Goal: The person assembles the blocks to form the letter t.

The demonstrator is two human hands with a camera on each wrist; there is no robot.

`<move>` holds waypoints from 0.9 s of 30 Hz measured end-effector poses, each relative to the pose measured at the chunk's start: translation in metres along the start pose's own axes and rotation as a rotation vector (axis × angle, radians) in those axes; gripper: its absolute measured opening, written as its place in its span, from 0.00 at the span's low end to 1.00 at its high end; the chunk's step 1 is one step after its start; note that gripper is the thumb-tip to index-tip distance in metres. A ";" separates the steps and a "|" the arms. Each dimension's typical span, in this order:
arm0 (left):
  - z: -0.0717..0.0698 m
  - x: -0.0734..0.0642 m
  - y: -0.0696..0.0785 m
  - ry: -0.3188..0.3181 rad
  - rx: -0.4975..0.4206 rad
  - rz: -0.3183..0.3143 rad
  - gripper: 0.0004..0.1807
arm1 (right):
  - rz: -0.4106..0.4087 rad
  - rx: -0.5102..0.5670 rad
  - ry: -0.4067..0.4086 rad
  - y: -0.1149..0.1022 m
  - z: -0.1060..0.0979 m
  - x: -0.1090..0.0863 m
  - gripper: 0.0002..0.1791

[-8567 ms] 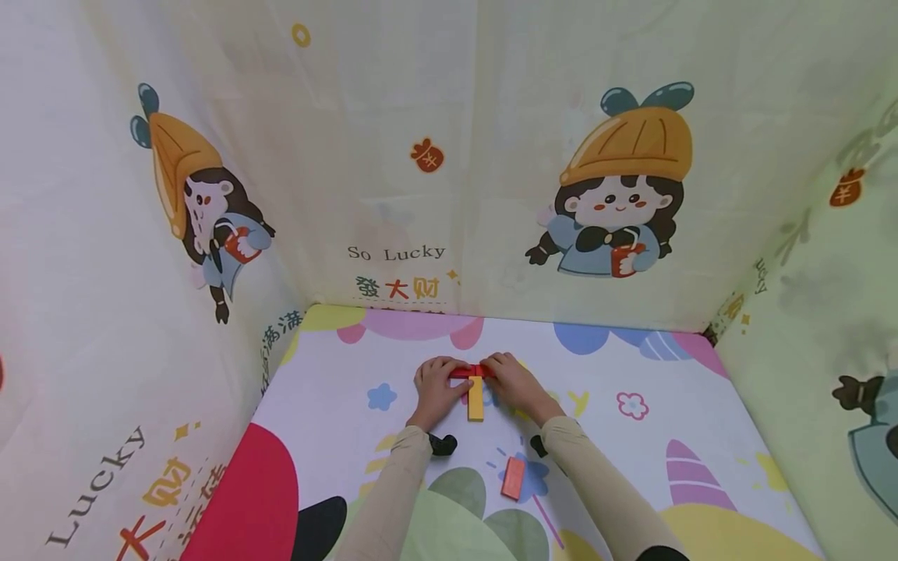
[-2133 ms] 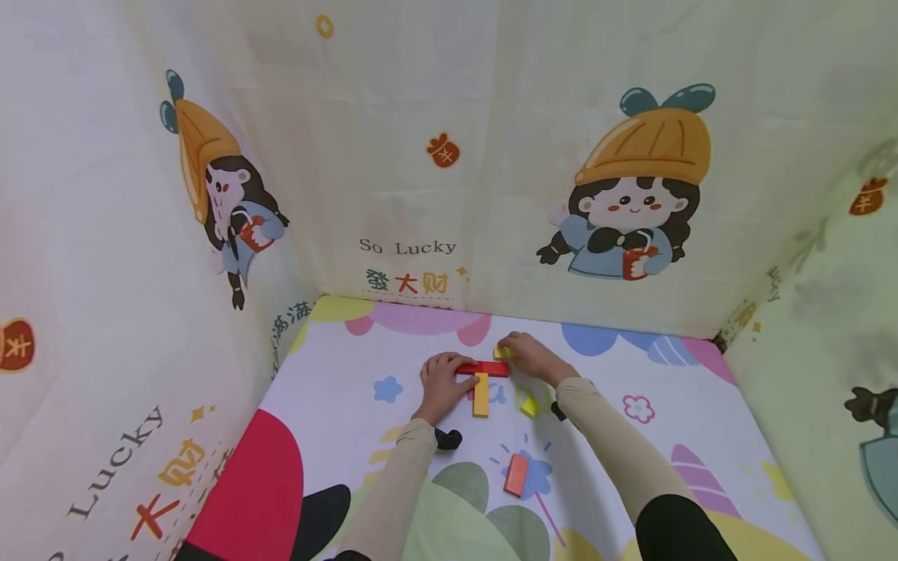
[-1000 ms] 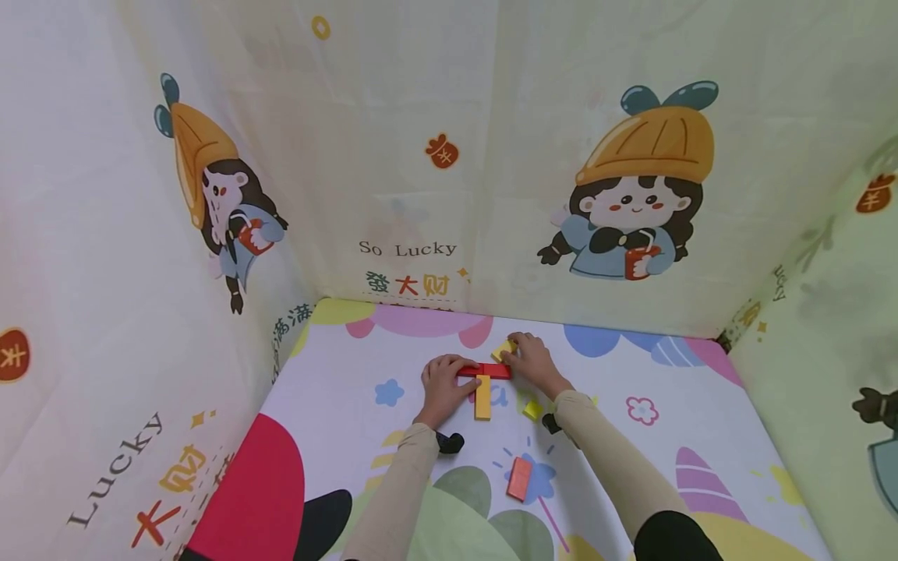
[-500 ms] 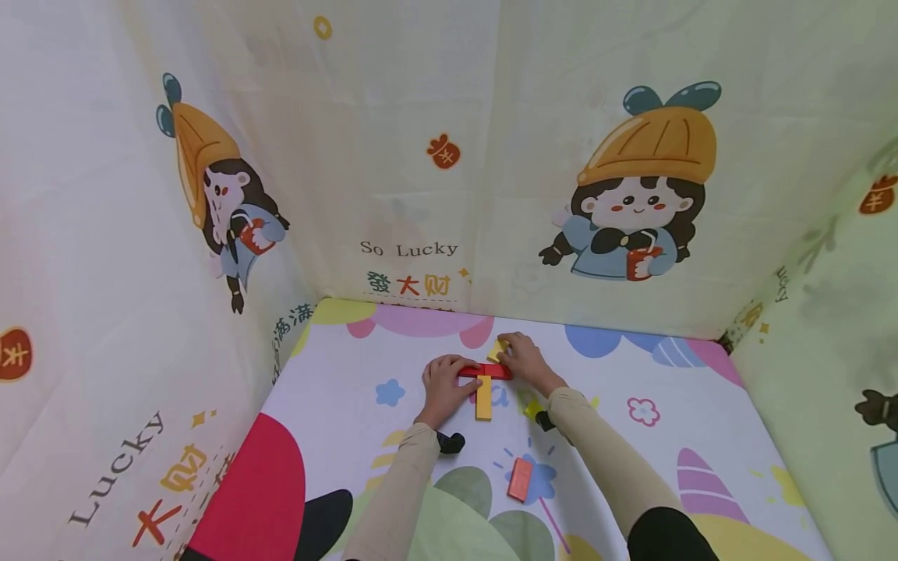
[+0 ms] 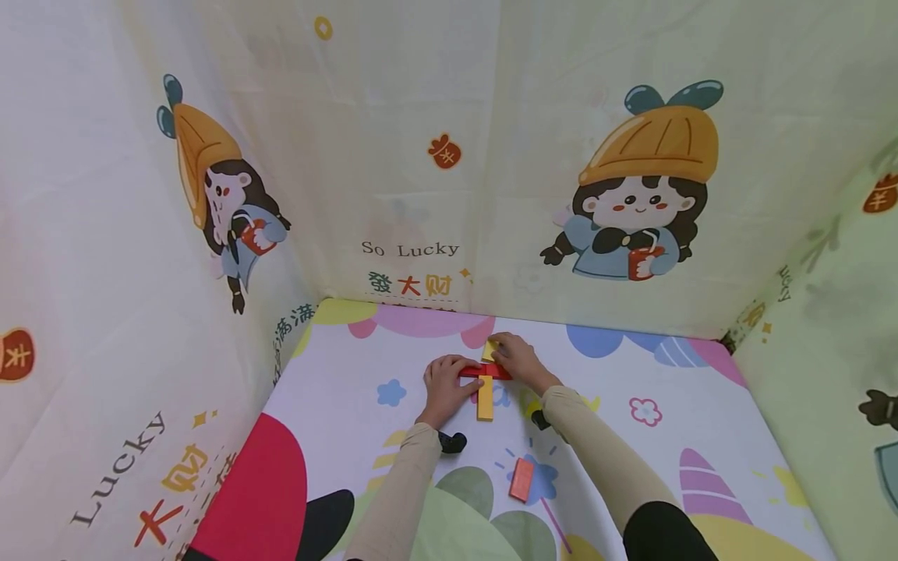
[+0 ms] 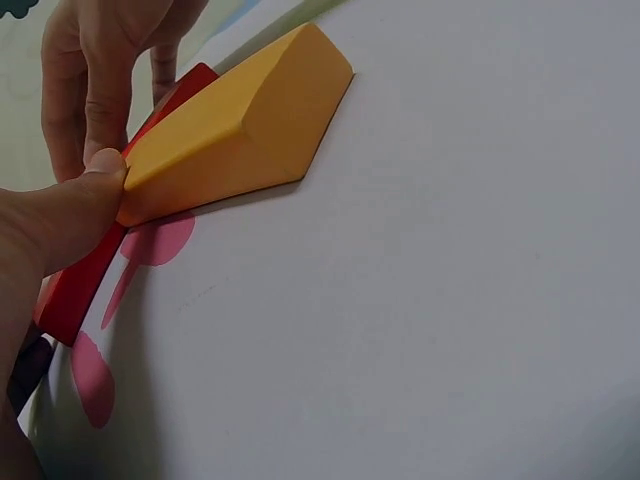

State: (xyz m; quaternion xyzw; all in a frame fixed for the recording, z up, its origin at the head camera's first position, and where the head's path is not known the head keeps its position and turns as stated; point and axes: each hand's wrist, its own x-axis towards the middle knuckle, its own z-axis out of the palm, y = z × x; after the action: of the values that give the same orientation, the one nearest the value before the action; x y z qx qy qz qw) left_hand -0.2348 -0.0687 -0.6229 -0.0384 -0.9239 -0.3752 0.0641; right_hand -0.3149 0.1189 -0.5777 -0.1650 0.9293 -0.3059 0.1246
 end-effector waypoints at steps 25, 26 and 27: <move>0.001 0.000 0.000 -0.003 0.006 -0.012 0.19 | -0.043 0.013 -0.005 -0.008 0.007 -0.004 0.24; 0.001 0.000 0.000 -0.005 0.007 -0.013 0.19 | -0.040 0.017 -0.005 -0.009 0.007 -0.005 0.25; 0.001 0.001 0.000 -0.007 0.008 -0.015 0.19 | -0.039 0.018 -0.005 -0.009 0.007 -0.005 0.25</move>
State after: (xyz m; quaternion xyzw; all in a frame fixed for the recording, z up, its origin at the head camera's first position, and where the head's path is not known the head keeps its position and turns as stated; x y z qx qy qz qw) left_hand -0.2354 -0.0680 -0.6234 -0.0323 -0.9258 -0.3720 0.0582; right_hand -0.3053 0.1100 -0.5769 -0.1825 0.9229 -0.3162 0.1222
